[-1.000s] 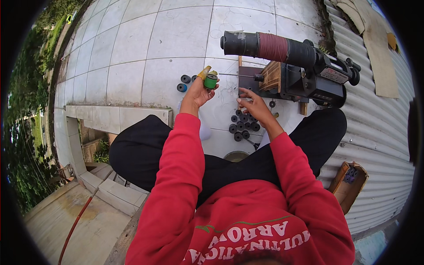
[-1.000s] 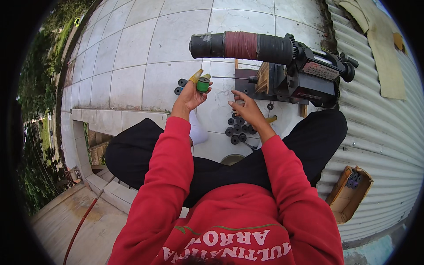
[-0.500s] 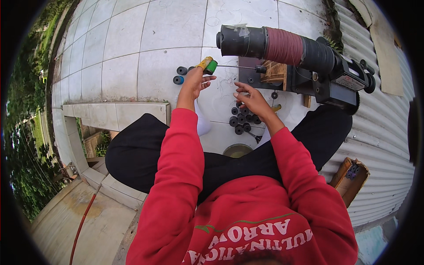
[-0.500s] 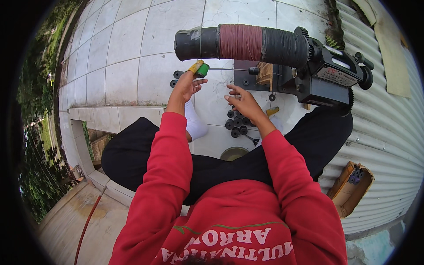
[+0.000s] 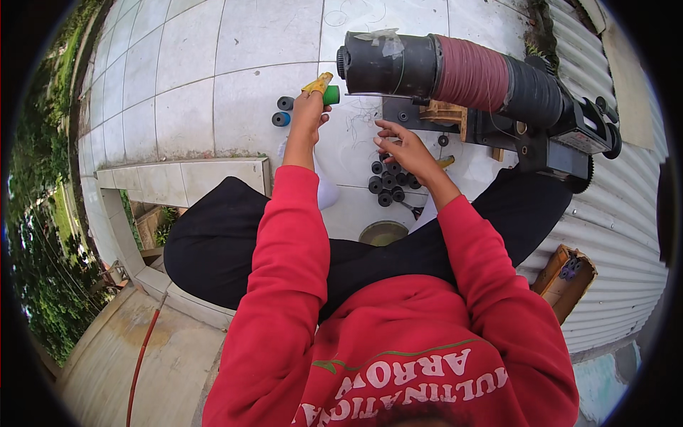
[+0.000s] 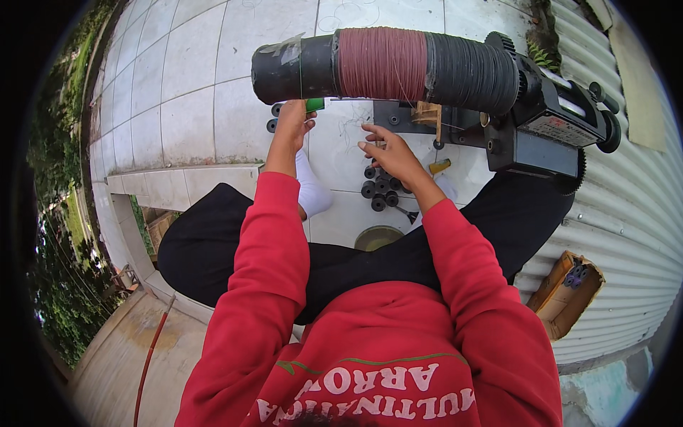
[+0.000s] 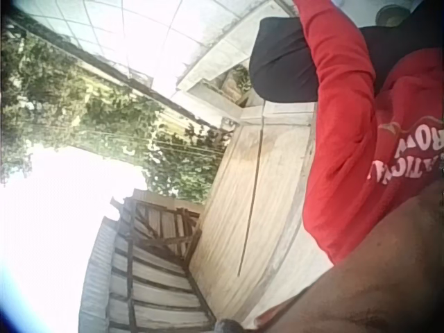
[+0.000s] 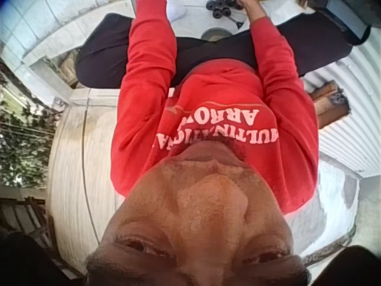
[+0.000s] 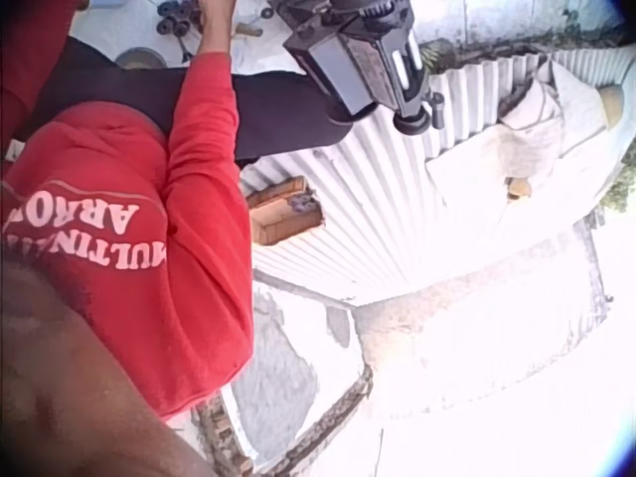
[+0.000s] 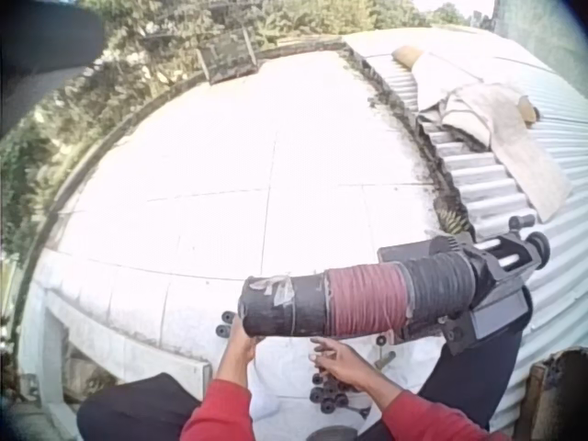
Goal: Assembling and inspecting small black spools or mechanical parts using a winding machine.
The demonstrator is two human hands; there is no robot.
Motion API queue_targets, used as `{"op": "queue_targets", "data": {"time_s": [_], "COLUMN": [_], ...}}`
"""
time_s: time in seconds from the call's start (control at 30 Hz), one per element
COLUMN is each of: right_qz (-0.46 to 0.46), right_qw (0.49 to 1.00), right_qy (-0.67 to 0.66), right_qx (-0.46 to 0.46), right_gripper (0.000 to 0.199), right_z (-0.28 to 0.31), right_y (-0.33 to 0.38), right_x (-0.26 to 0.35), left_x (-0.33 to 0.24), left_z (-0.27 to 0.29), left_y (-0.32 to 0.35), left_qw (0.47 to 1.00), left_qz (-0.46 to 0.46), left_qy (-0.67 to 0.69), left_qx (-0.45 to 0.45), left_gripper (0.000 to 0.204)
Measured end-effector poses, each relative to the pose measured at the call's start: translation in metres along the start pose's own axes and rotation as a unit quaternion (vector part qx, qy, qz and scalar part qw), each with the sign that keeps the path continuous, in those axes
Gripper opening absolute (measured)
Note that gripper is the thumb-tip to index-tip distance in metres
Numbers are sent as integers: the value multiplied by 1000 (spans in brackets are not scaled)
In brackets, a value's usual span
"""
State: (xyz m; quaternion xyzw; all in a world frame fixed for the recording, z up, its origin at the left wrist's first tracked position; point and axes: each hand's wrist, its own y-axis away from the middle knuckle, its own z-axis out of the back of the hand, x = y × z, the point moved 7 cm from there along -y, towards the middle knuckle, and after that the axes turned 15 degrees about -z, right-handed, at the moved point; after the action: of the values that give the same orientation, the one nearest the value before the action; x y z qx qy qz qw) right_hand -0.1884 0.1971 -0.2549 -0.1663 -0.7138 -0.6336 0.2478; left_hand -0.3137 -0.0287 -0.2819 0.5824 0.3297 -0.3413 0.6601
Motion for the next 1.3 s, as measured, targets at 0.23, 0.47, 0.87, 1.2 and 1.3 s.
{"op": "queue_targets", "data": {"time_s": [0.23, 0.47, 0.87, 1.2, 1.3], "right_qz": [-4, -6, -22, 131, 235], "right_qw": [1000, 1000, 1000, 955, 935], "right_qy": [4, -2, 6, 158, 79], "right_qx": [5, 0, -15, -213, -253], "right_gripper": [60, 60, 58, 42, 41], "right_z": [-1, 5, 19, 38, 27], "right_y": [0, -1, 16, 76, 124], "right_x": [-1, -6, -30, -13, 32], "left_x": [9, 16, 36, 58, 60], "left_z": [-16, -31, -101, -101, -71], "left_y": [-1, 2, 21, 48, 66], "left_qw": [998, 997, 996, 996, 989], "left_qz": [15, 39, 71, 60, 73], "left_qy": [19, 52, 49, 57, 67], "left_qx": [56, 42, 31, 21, -107], "left_gripper": [30, 31, 34, 71, 66]}}
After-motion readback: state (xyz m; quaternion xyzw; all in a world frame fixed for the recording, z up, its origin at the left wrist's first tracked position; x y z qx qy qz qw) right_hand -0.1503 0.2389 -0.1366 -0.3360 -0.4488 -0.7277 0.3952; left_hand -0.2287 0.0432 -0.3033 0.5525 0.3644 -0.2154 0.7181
